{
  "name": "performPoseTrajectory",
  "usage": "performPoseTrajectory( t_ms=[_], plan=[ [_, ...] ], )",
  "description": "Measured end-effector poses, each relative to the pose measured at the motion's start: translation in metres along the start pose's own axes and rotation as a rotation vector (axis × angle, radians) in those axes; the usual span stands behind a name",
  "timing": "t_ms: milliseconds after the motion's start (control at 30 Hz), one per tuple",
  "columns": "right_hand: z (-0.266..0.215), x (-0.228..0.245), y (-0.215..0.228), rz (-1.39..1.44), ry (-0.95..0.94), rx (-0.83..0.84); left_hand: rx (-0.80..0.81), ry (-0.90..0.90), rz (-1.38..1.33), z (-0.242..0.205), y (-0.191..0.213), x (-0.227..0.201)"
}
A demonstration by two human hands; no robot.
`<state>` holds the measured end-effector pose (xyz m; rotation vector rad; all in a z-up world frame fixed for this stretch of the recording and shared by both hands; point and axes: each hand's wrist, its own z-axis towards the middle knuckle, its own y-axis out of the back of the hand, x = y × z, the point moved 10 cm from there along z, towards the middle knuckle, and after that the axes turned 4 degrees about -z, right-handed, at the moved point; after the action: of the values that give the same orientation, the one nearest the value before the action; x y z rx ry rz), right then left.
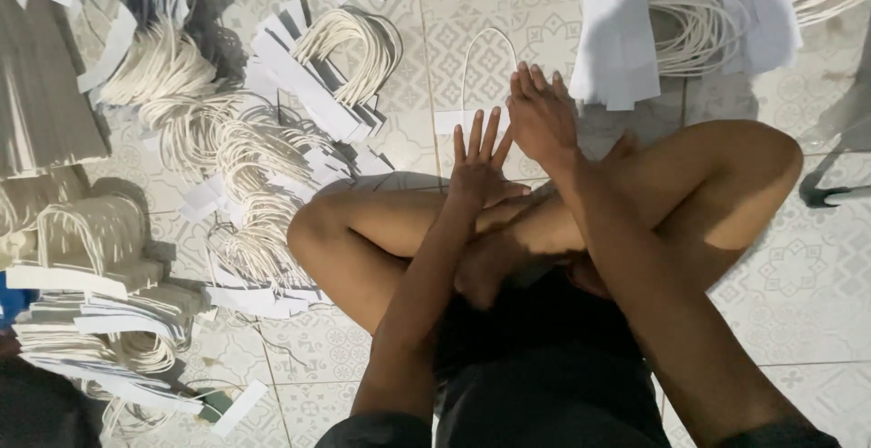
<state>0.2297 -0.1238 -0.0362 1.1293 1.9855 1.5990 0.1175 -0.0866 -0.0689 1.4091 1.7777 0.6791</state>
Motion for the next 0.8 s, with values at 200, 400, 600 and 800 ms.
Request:
performPoseTrajectory(
  t_ms=[200, 400, 600, 800],
  plan=[
    [0.025, 0.003, 0.038, 0.078, 0.116, -0.369, -0.224, -0.090, -0.038, 0.007, -0.008, 0.000],
    [0.051, 0.006, 0.046, 0.061, 0.148, -0.432, -0.209, -0.066, -0.026, 0.000, 0.008, 0.000],
    [0.067, 0.003, 0.033, 0.132, 0.134, -0.400, -0.356, -0.076, 0.016, -0.001, 0.012, 0.001],
    [0.069, 0.002, 0.030, 0.150, 0.139, -0.394, -0.368, -0.076, 0.042, -0.005, 0.028, 0.001]
  ],
)
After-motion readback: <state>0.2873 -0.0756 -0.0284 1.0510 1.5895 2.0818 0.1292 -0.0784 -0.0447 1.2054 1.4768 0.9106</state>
